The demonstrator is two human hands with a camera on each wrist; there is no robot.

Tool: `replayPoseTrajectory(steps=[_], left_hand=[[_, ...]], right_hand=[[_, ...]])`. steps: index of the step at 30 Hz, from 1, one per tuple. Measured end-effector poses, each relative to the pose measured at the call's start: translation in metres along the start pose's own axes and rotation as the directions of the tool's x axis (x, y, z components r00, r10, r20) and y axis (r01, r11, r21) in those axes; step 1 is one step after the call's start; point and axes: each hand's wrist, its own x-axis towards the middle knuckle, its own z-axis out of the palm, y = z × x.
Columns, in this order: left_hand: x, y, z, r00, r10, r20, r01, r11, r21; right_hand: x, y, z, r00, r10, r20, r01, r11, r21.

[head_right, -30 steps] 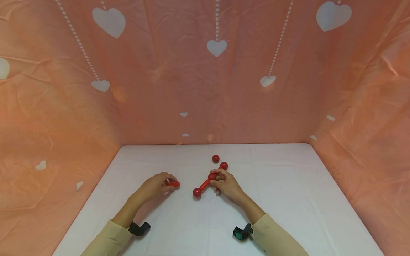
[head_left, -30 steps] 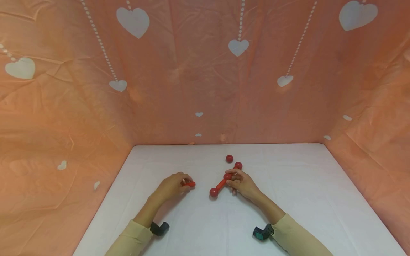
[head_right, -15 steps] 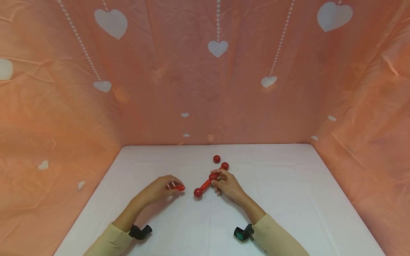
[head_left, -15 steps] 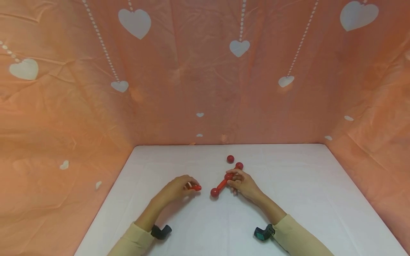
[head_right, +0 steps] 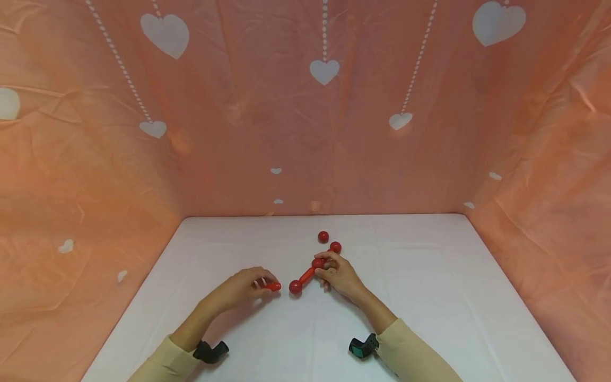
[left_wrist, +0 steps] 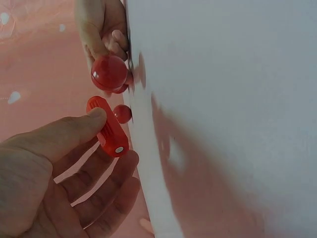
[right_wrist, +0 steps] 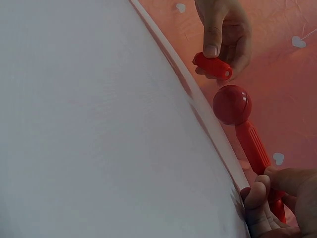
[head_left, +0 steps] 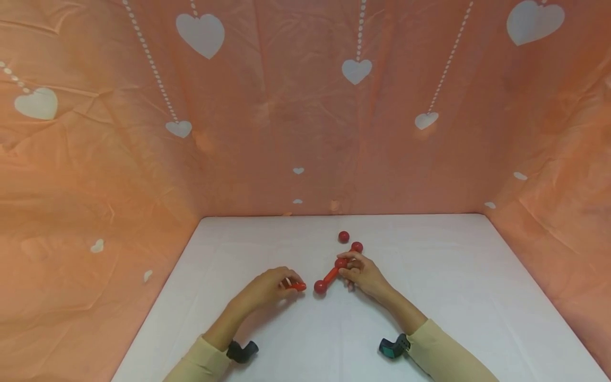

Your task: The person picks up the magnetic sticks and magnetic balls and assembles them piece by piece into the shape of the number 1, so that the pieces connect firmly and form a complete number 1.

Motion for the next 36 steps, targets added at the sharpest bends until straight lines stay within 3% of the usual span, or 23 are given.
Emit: replayPoseTrajectory(steps=[10,29,36], left_hand=[[-0.001,0.007,0.005,0.997,-0.06,0.051,0.06,0.998,-0.004],[-0.001,0.012,0.021,0.987,-0.111,0.115,0.119,0.99,-0.071],[-0.001,0.015,0.022,0.989,-0.1,0.111,0.109,0.991,-0.075]], right_hand=[[0.0,0.0,0.0,1.0,0.012,-0.005,-0.012,1.0,-0.016],[-0.001,-0.004,0.0,1.0,0.016,-0.014,-0.016,0.999,-0.028],[-0.002,-0.003,0.0,1.0,0.014,-0.005,-0.014,1.0,-0.015]])
